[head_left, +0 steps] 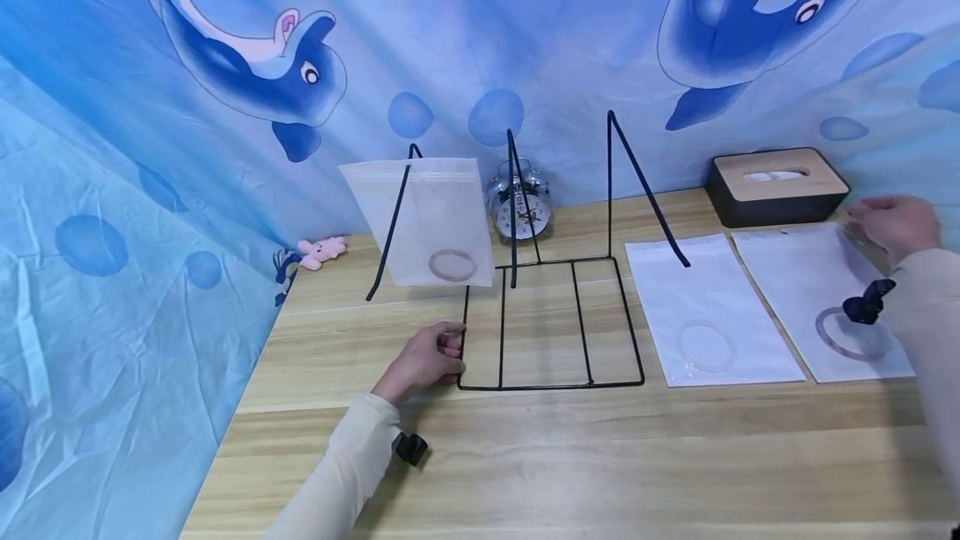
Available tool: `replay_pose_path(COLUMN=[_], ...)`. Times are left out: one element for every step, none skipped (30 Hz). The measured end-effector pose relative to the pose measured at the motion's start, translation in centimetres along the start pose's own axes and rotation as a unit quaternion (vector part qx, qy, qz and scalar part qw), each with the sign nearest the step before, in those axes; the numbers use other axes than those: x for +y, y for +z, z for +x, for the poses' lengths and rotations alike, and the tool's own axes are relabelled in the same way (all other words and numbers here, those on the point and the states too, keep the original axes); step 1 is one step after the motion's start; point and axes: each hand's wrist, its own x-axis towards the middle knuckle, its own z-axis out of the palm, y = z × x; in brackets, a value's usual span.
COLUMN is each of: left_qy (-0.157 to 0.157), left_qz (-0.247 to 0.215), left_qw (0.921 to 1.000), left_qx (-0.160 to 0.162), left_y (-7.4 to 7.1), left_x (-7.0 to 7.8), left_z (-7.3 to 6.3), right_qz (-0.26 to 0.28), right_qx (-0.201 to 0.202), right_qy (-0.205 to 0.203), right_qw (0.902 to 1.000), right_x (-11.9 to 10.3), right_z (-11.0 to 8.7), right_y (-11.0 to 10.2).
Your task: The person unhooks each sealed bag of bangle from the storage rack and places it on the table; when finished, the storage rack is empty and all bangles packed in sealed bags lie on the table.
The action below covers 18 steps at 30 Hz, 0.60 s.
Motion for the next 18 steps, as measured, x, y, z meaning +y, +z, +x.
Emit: replay_pose_path(left_qy=[-0.003,-0.004,-0.005,-0.006,-0.007,-0.008,-0.009,-0.007,-0.006,-0.004,-0.003,0.0,0.002,0.003,0.003,0.004,0.004,0.006], left_qz=[-0.002,-0.001,0.0,0.001,0.002,0.003,0.003,0.006,0.007,0.008,0.009,0.01,0.011,0.011,0.009,0.009,0.008,0.007], left_qw=[1.0,1.0,1.0,1.0,1.0,1.0,0.9999,0.9999,1.0,1.0,0.9999,0.9999,0.9999,0.9999,1.0,1.0,1.0,1.0], left_qx=[0.001,0.002,0.002,0.003,0.004,0.004,0.005,0.005,0.004,0.004,0.004,0.003,0.003,0.002,0.002,0.002,0.001,0.0], left_y=[0.0,-0.1,-0.1,-0.2,-0.2,-0.2,-0.3,-0.3,-0.3,-0.3,-0.3,-0.3,-0.3,-0.2,-0.2,-0.1,0.0,0.0], left_x=[0.0,0.0,0.0,0.0,0.0,0.0,0.0,0.0,0.0,0.0,-0.1,-0.1,-0.1,-0.1,-0.1,-0.1,-0.1,-0.1], left_z=[0.0,-0.1,-0.1,-0.1,-0.1,-0.1,-0.1,-0.1,-0.1,-0.1,-0.1,-0.1,-0.1,-0.1,-0.1,-0.1,-0.1,-0.1], right_qz=[0.005,0.008,0.019,0.037,0.065,0.102,0.139,0.183,0.223,0.257,0.284,0.297,0.3,0.295,0.289,0.282,0.274,0.262], right_qx=[0.002,0.008,0.015,0.025,0.036,0.043,0.052,0.057,0.059,0.058,0.05,0.04,0.03,0.015,-0.005,-0.03,-0.057,-0.087], right_qy=[-0.004,-0.011,-0.016,-0.021,-0.027,-0.034,-0.043,-0.054,-0.068,-0.087,-0.11,-0.132,-0.154,-0.177,-0.196,-0.211,-0.227,-0.242], right_qw=[1.0,0.9999,0.9996,0.9988,0.9969,0.9933,0.988,0.98,0.9705,0.9608,0.9512,0.9449,0.9409,0.9388,0.9372,0.9353,0.9327,0.9303], right_x=[-0.4,-0.8,-1.3,-1.9,-2.6,-3.3,-4.0,-4.7,-5.5,-6.3,-7.0,-7.7,-8.5,-9.2,-10.0,-10.7,-11.3,-11.9], right_z=[-0.2,-0.3,-0.5,-0.7,-0.9,-1.2,-1.6,-2.1,-2.6,-3.2,-3.8,-4.5,-5.2,-5.9,-6.7,-7.5,-8.3,-9.1], right_y=[0.0,0.1,0.2,0.4,0.7,0.9,1.2,1.5,1.9,2.3,2.8,3.3,4.0,4.6,5.3,6.0,6.6,7.3])
